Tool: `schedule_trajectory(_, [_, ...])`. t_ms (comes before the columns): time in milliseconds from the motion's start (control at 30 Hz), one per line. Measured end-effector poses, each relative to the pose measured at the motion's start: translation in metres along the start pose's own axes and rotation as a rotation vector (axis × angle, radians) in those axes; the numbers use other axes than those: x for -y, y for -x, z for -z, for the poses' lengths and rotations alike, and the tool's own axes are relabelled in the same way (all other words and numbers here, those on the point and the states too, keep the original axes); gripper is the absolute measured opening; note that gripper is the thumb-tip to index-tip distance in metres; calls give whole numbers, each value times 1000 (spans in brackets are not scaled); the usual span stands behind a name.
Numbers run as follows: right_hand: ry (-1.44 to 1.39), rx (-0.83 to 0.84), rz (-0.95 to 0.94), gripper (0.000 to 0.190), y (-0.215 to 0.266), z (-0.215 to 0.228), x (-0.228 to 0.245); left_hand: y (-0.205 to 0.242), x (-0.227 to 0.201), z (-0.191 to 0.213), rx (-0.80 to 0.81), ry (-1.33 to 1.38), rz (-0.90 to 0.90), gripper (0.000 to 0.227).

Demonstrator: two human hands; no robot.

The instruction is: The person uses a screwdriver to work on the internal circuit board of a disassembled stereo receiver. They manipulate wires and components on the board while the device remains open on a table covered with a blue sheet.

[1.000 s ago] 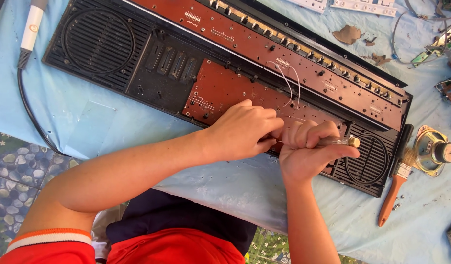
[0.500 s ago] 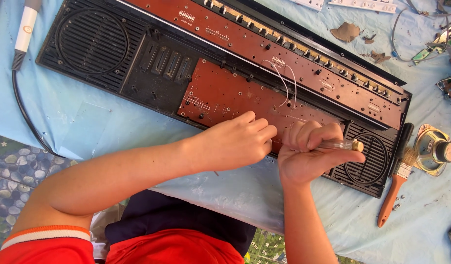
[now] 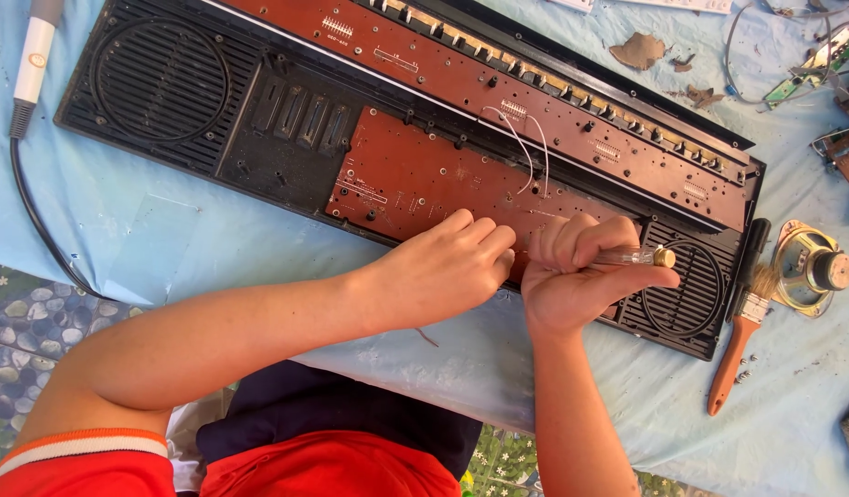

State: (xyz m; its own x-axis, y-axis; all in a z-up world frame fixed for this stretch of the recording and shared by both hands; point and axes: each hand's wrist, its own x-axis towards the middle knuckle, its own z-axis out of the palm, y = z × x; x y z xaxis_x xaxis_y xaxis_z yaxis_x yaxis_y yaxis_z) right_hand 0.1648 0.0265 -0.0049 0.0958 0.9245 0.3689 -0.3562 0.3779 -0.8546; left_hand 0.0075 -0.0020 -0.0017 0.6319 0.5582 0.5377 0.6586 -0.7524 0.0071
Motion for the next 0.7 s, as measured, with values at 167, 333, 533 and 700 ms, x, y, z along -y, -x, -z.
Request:
schedule_trajectory(167, [-25,32,10,64,0,3,-4,0,-1,4,21,10,7,17])
schedule_trajectory(333, [27,36,33,69,9,9,-17,1,-2,2,24,17,19,16])
schedule_trajectory(533, [19,121,85,78,15,25,-34,0,-4,2,39,-11,12,16])
schedule_trajectory(700, [46,105,72,75,11,16,-22,-1,-6,2,28,5,20,16])
